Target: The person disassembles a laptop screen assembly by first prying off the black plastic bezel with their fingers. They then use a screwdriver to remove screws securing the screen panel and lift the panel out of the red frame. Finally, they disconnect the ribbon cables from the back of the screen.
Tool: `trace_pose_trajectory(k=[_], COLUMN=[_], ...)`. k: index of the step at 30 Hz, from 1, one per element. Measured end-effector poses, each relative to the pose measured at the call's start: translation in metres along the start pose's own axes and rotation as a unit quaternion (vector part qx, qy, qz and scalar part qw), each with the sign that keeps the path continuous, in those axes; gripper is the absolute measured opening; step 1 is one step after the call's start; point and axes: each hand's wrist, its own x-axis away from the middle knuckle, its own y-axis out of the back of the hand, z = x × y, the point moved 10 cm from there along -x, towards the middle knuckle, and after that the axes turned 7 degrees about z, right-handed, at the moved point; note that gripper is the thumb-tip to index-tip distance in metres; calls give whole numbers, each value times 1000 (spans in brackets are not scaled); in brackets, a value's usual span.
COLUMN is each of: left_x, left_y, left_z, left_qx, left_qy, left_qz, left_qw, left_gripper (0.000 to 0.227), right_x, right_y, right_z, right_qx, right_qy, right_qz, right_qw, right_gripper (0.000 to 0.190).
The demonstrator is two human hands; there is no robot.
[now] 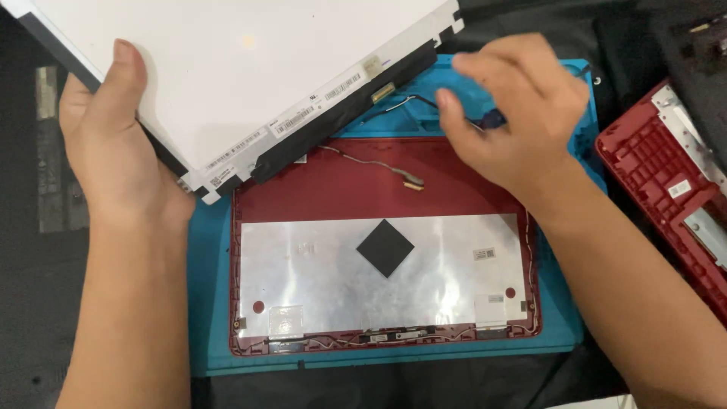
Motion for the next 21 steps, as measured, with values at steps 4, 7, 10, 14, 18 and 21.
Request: trace_pose_trajectory(k=[4, 7, 10, 14, 18, 21], left_x=[1, 5, 6, 8, 10, 10], left_y=[0, -23, -43, -63, -44, -19], left_z=[2, -20, -25, -28, 0, 36], left_qx=[97, 60, 34, -36, 1, 87], left_qy=[-23, -53, -33, -37, -7, 47], left_qz=[70, 147, 185, 193, 180, 160], left_qw=[993, 986, 982, 980, 984, 982], left_gripper=[41, 55, 67, 64, 63, 63], right_x=[-6, -4, -5, 18, 23, 56], right_y=[35, 59, 72, 83, 125, 165], right_z=[-21, -48, -62, -67, -63, -81], right_qx=[42, -16, -199, -332, -314, -286], right_qy=[-77, -185, -330, -381, -393, -422], right_qz=[-21, 6, 44, 42, 16, 8], right_qw=[996, 983, 922, 862, 864, 860], right_gripper=[37, 29, 13, 15, 16, 16])
